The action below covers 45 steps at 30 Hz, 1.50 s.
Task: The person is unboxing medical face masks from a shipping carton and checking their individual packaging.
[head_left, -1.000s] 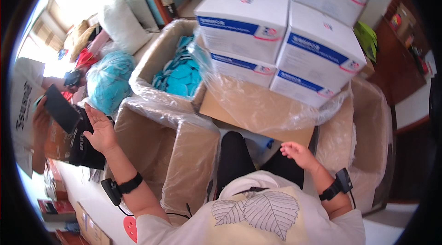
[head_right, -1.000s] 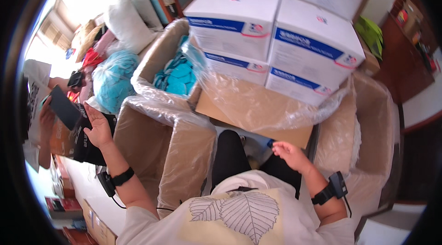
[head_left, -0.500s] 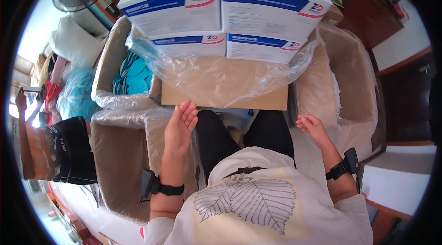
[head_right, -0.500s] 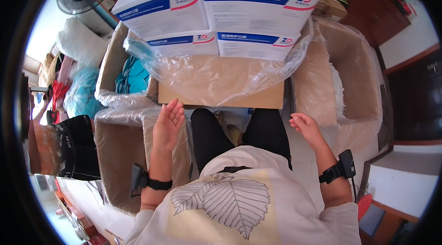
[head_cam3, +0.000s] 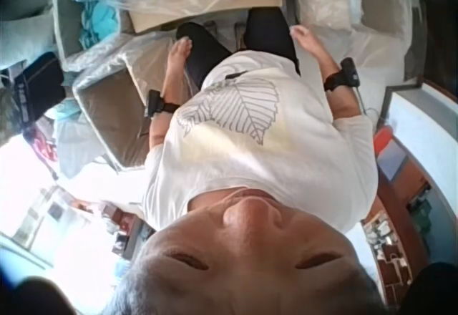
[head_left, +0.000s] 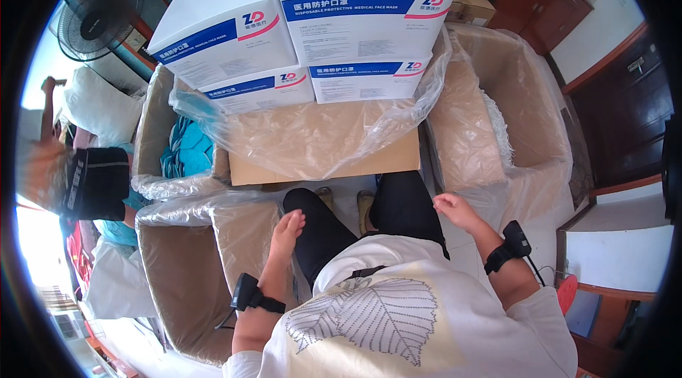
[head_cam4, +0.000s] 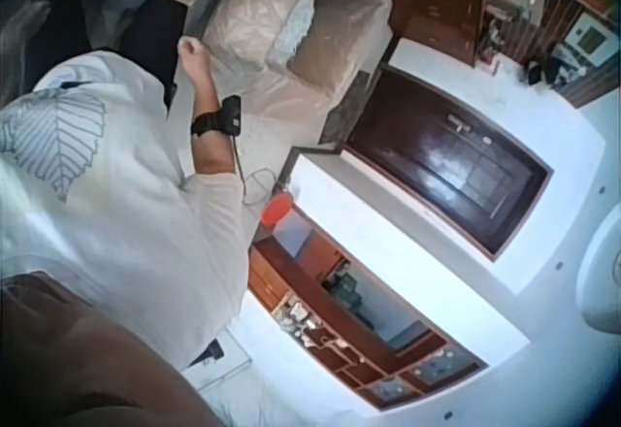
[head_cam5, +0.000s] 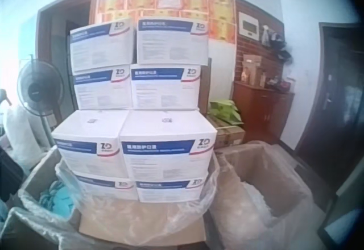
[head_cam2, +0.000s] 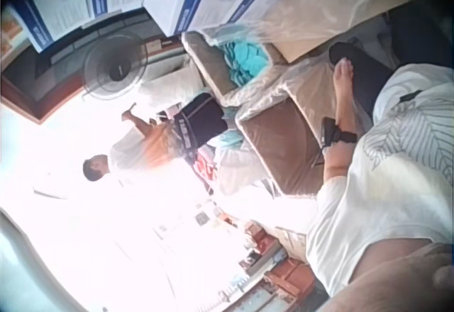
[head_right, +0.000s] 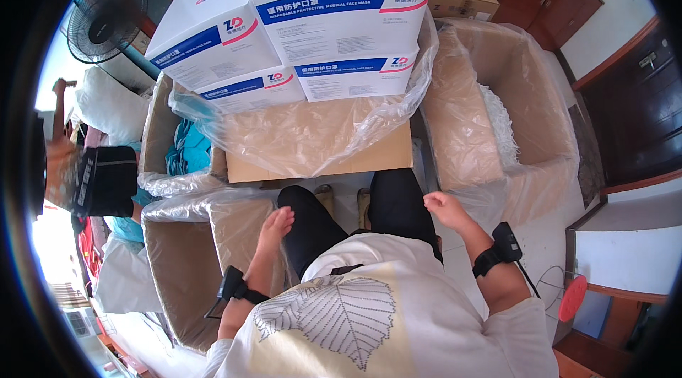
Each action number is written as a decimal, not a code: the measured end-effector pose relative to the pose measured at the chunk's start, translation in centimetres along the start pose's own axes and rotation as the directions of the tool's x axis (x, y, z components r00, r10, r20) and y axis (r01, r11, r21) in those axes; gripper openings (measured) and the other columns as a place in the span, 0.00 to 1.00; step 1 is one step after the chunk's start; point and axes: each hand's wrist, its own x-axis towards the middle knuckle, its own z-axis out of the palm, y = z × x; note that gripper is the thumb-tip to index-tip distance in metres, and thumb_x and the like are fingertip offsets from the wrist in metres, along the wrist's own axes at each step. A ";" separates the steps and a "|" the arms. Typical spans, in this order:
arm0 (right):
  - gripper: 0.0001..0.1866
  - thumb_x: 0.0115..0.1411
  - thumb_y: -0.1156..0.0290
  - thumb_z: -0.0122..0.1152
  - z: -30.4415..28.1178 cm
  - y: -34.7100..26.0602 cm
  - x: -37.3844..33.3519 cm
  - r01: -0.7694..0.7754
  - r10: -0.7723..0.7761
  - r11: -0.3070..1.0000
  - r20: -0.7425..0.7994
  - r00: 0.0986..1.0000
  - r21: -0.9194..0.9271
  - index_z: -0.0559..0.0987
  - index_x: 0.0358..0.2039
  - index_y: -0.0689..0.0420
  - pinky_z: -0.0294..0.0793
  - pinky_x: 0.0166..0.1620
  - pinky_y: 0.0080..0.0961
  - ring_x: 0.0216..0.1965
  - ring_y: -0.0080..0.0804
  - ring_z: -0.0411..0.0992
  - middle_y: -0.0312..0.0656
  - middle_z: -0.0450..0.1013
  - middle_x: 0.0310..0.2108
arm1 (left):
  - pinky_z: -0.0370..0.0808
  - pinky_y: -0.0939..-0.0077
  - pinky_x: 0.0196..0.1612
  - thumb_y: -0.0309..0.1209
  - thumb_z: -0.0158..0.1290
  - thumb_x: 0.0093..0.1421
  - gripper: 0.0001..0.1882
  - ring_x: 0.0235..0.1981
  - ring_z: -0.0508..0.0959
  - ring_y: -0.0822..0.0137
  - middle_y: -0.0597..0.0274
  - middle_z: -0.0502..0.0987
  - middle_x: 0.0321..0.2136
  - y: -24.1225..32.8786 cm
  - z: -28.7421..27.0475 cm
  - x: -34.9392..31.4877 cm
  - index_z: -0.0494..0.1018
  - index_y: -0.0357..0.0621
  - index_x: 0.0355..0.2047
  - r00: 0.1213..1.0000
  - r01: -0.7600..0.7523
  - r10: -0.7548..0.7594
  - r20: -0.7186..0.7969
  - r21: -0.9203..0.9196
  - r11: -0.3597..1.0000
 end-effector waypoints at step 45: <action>0.32 0.49 0.64 0.53 2.6 13.6 4.0 0.017 0.183 0.908 0.434 0.882 -0.418 0.58 0.56 0.50 0.72 0.40 0.45 0.38 0.55 0.72 0.55 0.71 0.40 | 0.64 0.67 0.53 0.48 0.47 0.57 0.27 0.49 0.69 0.56 0.44 0.71 0.43 -17.8 -7.5 10.8 0.68 0.40 0.48 0.916 0.295 -0.398 0.043 0.601 0.743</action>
